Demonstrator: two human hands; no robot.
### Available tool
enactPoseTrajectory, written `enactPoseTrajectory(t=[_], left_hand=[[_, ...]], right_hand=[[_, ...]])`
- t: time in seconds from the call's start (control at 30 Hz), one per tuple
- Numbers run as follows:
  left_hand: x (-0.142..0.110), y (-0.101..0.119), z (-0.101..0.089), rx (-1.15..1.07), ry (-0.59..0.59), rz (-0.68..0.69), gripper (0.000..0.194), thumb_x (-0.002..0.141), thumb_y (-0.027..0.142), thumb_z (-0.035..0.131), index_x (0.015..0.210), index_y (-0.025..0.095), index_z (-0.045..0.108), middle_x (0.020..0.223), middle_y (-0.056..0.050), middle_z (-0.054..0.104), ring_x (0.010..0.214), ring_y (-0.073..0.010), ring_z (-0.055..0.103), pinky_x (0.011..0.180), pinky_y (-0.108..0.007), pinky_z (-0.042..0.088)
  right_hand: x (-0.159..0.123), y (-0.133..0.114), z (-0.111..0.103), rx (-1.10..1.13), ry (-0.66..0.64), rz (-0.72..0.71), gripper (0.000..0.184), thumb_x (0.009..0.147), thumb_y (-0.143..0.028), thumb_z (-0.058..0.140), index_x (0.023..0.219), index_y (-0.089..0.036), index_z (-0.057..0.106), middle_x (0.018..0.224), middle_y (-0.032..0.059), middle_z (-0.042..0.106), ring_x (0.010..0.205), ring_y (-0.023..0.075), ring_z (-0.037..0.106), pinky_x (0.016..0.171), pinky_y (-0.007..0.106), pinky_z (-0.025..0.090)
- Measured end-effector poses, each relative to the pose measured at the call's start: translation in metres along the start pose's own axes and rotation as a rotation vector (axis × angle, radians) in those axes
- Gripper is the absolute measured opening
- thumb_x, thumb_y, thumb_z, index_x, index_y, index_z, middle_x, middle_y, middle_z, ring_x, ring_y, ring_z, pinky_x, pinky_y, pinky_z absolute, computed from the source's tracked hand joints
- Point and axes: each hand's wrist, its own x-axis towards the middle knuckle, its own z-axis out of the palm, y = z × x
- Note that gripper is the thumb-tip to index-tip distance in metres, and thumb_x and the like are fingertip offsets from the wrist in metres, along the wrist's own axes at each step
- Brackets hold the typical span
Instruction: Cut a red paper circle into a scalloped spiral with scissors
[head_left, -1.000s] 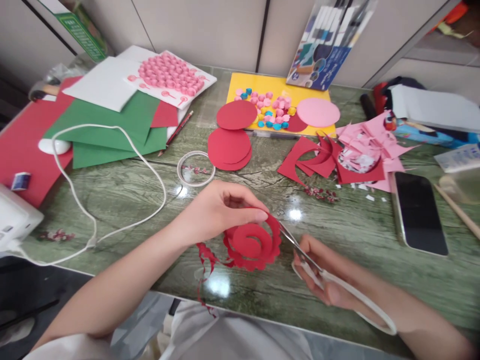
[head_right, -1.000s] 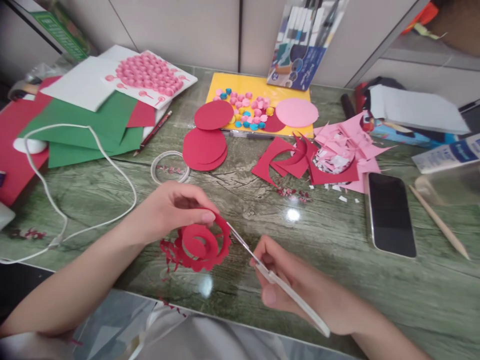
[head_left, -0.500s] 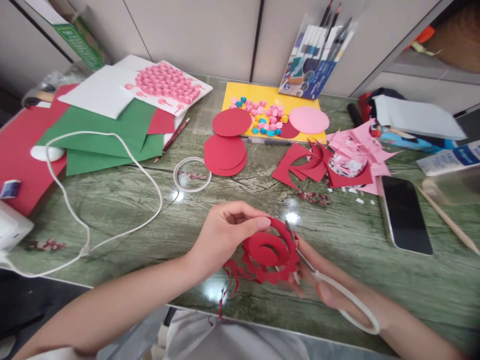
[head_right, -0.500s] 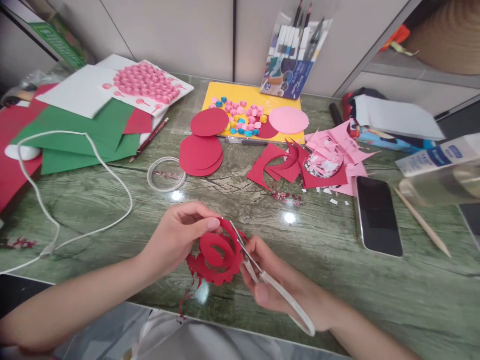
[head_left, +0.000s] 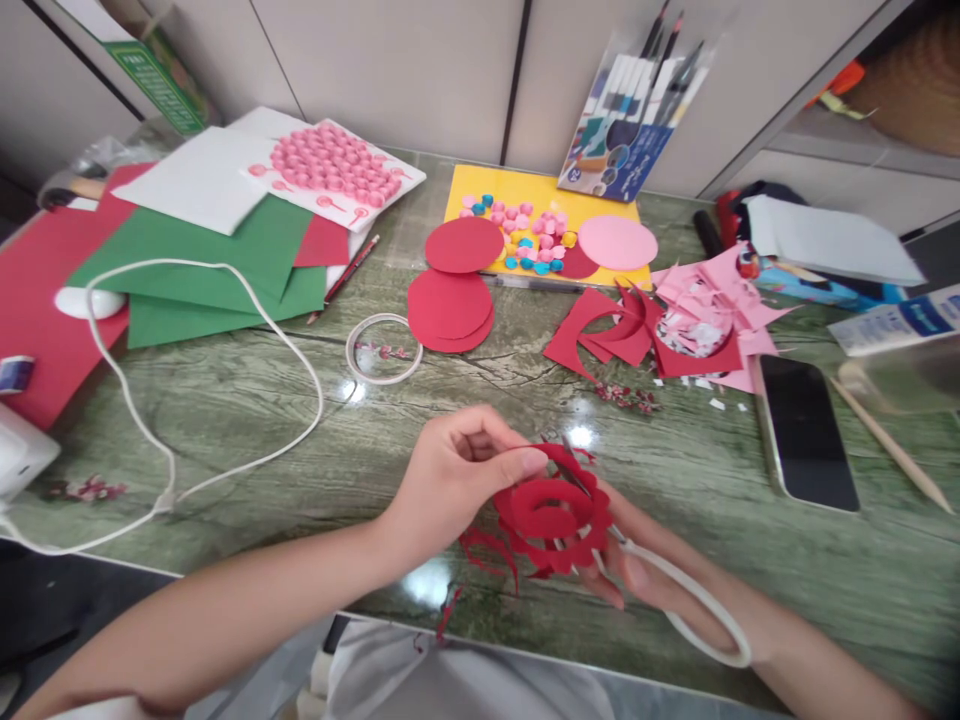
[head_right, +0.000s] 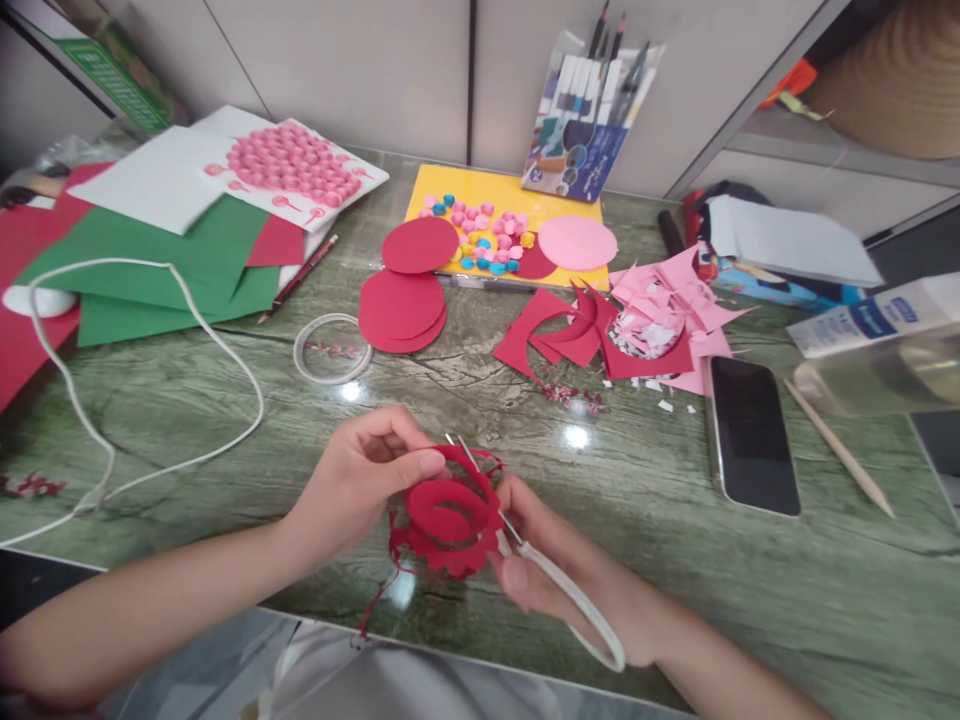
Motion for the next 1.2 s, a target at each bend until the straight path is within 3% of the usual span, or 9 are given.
enactPoseTrajectory(t=[0.2,0.4,0.97,1.2], left_hand=[[0.001,0.004,-0.001,0.000,0.025,-0.011,0.026,0.064,0.028,0.085,0.063,0.016,0.062,0.058,0.002,0.066,0.051,-0.0080,0.057,0.051,-0.018,0.047],[0.003,0.008,-0.002,-0.019,0.014,-0.011,0.023,0.059,0.021,0.087,0.061,0.016,0.065,0.057,0.003,0.066,0.051,-0.0081,0.056,0.051,-0.019,0.046],[0.003,0.006,0.000,-0.083,0.012,-0.022,0.021,0.060,0.012,0.085,0.062,0.016,0.065,0.057,0.005,0.066,0.052,-0.0056,0.056,0.052,-0.015,0.044],[0.002,0.003,0.001,-0.104,0.034,-0.022,0.023,0.064,0.021,0.086,0.062,0.014,0.064,0.056,0.004,0.066,0.050,-0.0045,0.054,0.050,-0.014,0.042]], right_hand=[[-0.004,-0.010,-0.004,-0.023,-0.021,0.049,0.043,0.084,-0.065,0.061,0.093,-0.026,0.045,0.076,-0.0035,0.041,0.054,0.0114,0.030,0.047,0.025,0.024],[-0.005,-0.016,-0.008,0.018,-0.086,0.108,0.042,0.086,-0.060,0.063,0.086,-0.026,0.038,0.068,-0.0075,0.036,0.049,0.0088,0.025,0.046,0.024,0.022],[-0.001,-0.013,-0.003,0.026,-0.017,0.102,0.039,0.089,-0.051,0.065,0.084,-0.024,0.038,0.063,-0.0096,0.035,0.047,0.0069,0.023,0.044,0.021,0.018],[-0.003,-0.007,-0.004,-0.050,0.055,0.081,0.037,0.089,-0.052,0.066,0.093,-0.024,0.042,0.073,-0.0064,0.040,0.051,0.0078,0.024,0.047,0.022,0.018]])
